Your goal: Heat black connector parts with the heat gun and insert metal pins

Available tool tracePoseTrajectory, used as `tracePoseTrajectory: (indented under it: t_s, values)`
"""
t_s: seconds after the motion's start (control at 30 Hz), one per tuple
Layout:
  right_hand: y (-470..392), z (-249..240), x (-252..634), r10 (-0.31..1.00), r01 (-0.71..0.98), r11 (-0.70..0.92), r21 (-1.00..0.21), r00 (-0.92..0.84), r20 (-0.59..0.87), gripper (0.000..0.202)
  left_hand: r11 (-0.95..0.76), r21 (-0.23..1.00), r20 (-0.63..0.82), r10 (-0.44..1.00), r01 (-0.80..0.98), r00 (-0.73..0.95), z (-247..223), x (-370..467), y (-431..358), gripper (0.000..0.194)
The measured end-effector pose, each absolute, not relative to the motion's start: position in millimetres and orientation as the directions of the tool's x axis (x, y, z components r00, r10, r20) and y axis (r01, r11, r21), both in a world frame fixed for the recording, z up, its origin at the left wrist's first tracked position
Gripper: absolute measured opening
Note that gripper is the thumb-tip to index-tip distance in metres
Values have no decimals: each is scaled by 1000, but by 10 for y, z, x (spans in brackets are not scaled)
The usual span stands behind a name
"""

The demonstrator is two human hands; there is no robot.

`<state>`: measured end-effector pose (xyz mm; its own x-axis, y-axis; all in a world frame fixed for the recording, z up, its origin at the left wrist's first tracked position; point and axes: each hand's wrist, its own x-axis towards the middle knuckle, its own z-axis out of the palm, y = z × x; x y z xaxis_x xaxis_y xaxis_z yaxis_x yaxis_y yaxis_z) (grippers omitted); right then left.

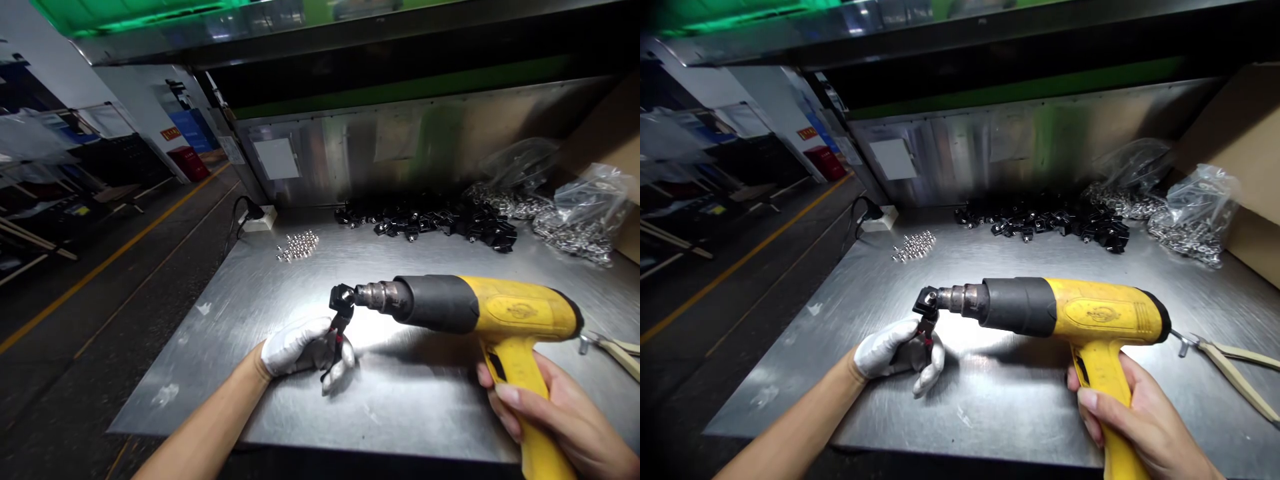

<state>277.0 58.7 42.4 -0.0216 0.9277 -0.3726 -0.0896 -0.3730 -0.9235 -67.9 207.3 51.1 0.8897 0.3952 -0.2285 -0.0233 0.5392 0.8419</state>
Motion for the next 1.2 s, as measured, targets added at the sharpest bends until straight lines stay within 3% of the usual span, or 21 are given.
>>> tracePoseTrajectory:
  t_s: [0.23, 0.5, 0.67, 0.9, 1.2]
  values:
    - [593, 461, 2742, 930, -99, -368, -925, -13, -368, 42, 516, 857, -220, 395, -17, 892, 515, -673, 2075, 67]
    - [591, 451, 2732, 930, -112, -365, -924, -4, -367, 42, 528, 842, -202, 498, -110, 844, 510, -595, 2042, 64]
    - [589, 453, 2711, 928, -138, -367, -920, 19, -373, 44, 437, 883, -150, 609, -172, 779, 485, -564, 2014, 58]
    - [594, 435, 2722, 925, -145, -376, -915, -8, -379, 43, 277, 956, -114, 665, -101, 738, 567, -526, 1996, 57]
    - [568, 354, 2733, 925, -177, -376, -909, -12, -380, 41, 254, 960, -105, 715, -117, 691, 496, -515, 1989, 54]
